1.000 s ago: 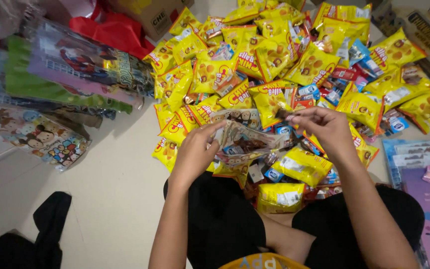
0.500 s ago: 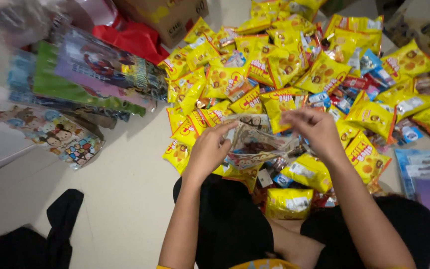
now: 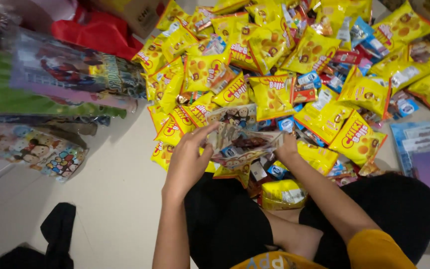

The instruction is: The person sits on the floor and sorts through a pile of snack bags, candies, and sticker sheets, placing snacks and candies into plastic sleeves. They fill one sleeve with items, set it aside, and then pick up another sticker sheet to continue the process.

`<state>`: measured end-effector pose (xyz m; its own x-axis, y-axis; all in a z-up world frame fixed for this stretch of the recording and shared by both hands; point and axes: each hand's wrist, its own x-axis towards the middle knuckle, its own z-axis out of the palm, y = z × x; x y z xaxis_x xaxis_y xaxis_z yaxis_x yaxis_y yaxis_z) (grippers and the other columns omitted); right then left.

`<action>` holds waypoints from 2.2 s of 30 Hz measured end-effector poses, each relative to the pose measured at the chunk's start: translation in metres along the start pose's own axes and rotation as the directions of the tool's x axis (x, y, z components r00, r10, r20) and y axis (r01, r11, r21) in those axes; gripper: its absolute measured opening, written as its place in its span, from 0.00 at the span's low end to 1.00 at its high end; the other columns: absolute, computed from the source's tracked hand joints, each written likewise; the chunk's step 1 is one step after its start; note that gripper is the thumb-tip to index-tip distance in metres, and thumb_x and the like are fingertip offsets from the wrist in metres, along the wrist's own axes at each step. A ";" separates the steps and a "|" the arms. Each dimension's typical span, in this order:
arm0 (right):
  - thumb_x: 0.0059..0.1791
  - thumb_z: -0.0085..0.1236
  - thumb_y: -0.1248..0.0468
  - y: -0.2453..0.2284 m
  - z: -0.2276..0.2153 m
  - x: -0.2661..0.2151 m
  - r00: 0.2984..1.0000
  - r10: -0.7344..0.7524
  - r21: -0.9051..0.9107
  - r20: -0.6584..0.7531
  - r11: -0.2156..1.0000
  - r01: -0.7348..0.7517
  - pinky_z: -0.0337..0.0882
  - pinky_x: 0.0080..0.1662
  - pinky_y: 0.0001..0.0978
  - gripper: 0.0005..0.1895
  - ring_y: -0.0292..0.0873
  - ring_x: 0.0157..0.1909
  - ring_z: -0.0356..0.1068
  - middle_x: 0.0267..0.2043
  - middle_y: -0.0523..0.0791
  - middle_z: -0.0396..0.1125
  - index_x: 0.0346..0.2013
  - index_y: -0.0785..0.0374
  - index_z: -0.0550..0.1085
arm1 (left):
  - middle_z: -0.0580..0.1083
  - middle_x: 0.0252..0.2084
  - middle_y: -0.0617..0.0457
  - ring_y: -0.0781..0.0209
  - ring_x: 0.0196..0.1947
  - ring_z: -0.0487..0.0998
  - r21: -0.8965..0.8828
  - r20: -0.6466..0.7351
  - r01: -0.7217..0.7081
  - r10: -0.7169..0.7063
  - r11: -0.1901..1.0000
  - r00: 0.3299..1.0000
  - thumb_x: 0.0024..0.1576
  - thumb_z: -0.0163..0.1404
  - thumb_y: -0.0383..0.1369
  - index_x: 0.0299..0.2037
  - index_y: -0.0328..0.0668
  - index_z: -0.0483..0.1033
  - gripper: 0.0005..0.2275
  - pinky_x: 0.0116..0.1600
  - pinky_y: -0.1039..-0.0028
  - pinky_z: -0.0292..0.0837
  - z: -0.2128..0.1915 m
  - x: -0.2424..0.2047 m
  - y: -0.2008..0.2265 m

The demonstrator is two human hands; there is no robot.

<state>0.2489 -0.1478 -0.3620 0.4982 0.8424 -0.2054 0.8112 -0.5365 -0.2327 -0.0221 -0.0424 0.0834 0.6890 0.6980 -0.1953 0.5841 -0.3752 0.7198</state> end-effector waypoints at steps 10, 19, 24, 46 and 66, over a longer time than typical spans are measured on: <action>0.47 0.51 0.53 0.012 -0.019 -0.013 0.998 0.042 0.122 0.047 0.991 -0.048 0.77 0.43 0.52 0.18 0.56 0.40 0.79 0.28 0.53 0.76 0.28 0.61 0.82 | 0.77 0.58 0.38 0.39 0.51 0.77 0.014 0.020 0.031 -0.031 0.999 0.999 0.57 0.48 0.20 0.65 0.44 0.74 0.24 0.52 0.56 0.76 0.001 0.004 -0.007; 0.51 0.58 0.64 -0.028 -0.234 -0.084 0.986 0.168 0.666 -0.002 0.735 -0.124 0.72 0.51 0.56 0.13 0.67 0.47 0.74 0.40 0.60 0.75 0.49 0.54 0.82 | 0.77 0.57 0.39 0.41 0.51 0.77 0.065 -0.009 -0.009 0.009 0.998 1.000 0.58 0.48 0.21 0.65 0.45 0.74 0.23 0.54 0.56 0.76 0.008 -0.001 -0.012; 0.53 0.56 0.74 -0.031 -0.297 -0.099 0.973 0.100 0.949 -0.207 0.261 0.175 0.77 0.48 0.31 0.13 0.40 0.36 0.76 0.36 0.50 0.74 0.53 0.70 0.74 | 0.77 0.56 0.39 0.42 0.50 0.78 0.055 -0.036 0.004 -0.002 0.998 0.999 0.58 0.48 0.22 0.65 0.46 0.75 0.22 0.53 0.58 0.76 0.009 -0.003 -0.008; 0.51 0.62 0.59 -0.122 -0.298 -0.188 0.680 -0.483 -0.063 -0.551 0.837 0.544 0.64 0.41 0.37 0.05 0.42 0.35 0.71 0.26 0.39 0.73 0.41 0.47 0.82 | 0.76 0.59 0.47 0.44 0.50 0.74 0.199 -0.017 -0.160 0.167 0.967 0.986 0.51 0.48 0.22 0.66 0.47 0.71 0.28 0.46 0.57 0.78 0.042 -0.053 -0.002; 0.52 0.53 0.57 -0.106 -0.292 -0.204 0.894 -0.406 0.019 -0.191 0.909 0.417 0.73 0.46 0.51 0.30 0.60 0.53 0.72 0.64 0.51 0.66 0.68 0.58 0.63 | 0.73 0.64 0.56 0.50 0.55 0.78 0.284 -0.098 -0.180 0.215 0.942 0.972 0.53 0.47 0.25 0.63 0.50 0.71 0.24 0.45 0.57 0.76 0.054 -0.058 -0.012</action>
<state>0.1506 -0.2482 -0.0179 0.1741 0.9804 0.0925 0.9390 -0.1370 -0.3153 -0.0457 -0.1116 0.0500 0.7531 0.6572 0.0298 0.5483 -0.6521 0.5236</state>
